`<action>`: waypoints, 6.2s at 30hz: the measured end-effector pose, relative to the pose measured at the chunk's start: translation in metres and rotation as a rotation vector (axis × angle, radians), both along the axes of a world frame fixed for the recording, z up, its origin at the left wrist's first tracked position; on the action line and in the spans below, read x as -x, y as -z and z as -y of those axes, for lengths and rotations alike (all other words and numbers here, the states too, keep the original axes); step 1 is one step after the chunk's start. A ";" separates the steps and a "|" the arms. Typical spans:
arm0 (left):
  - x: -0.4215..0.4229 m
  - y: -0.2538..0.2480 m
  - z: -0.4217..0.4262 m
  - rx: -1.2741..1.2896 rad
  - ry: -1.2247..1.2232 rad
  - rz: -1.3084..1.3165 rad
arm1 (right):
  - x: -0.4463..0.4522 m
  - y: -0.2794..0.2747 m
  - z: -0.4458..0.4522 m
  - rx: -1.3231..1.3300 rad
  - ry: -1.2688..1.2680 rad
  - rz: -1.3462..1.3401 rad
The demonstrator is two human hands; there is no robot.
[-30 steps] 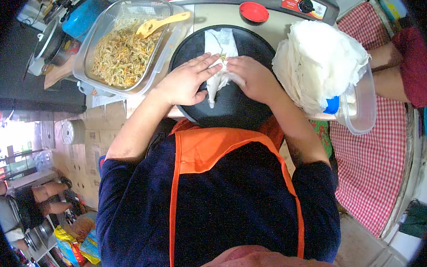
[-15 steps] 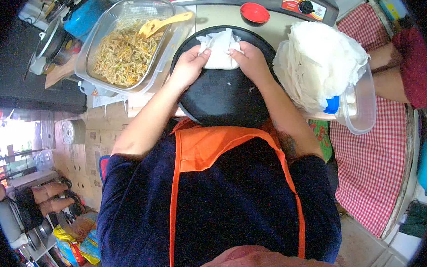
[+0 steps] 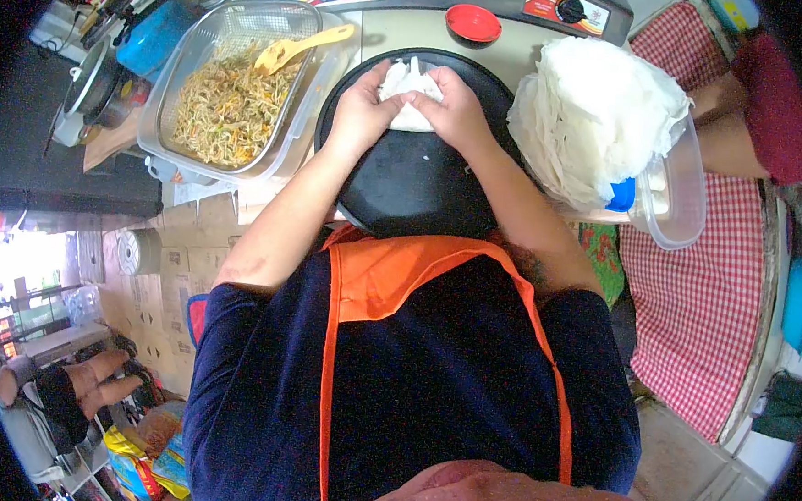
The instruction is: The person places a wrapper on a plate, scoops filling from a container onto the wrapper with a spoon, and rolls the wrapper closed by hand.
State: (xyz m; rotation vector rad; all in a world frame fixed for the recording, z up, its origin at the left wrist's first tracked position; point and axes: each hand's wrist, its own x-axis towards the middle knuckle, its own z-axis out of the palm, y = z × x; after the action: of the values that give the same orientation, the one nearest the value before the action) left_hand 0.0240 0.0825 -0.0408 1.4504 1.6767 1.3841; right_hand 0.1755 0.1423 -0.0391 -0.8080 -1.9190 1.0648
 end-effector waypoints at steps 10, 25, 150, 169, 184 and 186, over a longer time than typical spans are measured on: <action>0.008 -0.013 0.035 -0.194 0.056 -0.241 | 0.006 -0.014 -0.026 0.116 -0.075 0.445; 0.003 -0.016 0.039 -0.269 0.248 -0.500 | -0.030 -0.009 0.041 -0.263 0.237 0.168; 0.011 -0.020 0.026 0.095 0.099 -0.200 | -0.025 -0.014 0.015 -0.509 -0.165 0.411; 0.019 -0.019 0.013 0.157 0.068 -0.257 | -0.001 -0.004 -0.003 -0.235 -0.045 0.205; 0.022 -0.006 0.015 -0.006 0.231 -0.106 | 0.000 -0.003 -0.010 -0.022 -0.047 0.291; 0.022 -0.004 0.013 0.018 0.250 0.003 | 0.003 -0.002 -0.006 -0.138 -0.033 0.214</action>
State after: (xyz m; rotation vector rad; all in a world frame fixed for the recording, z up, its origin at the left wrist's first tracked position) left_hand 0.0015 0.0690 -0.0372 1.5846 1.4446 1.2303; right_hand 0.1729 0.1482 -0.0367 -0.8426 -2.1665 0.8826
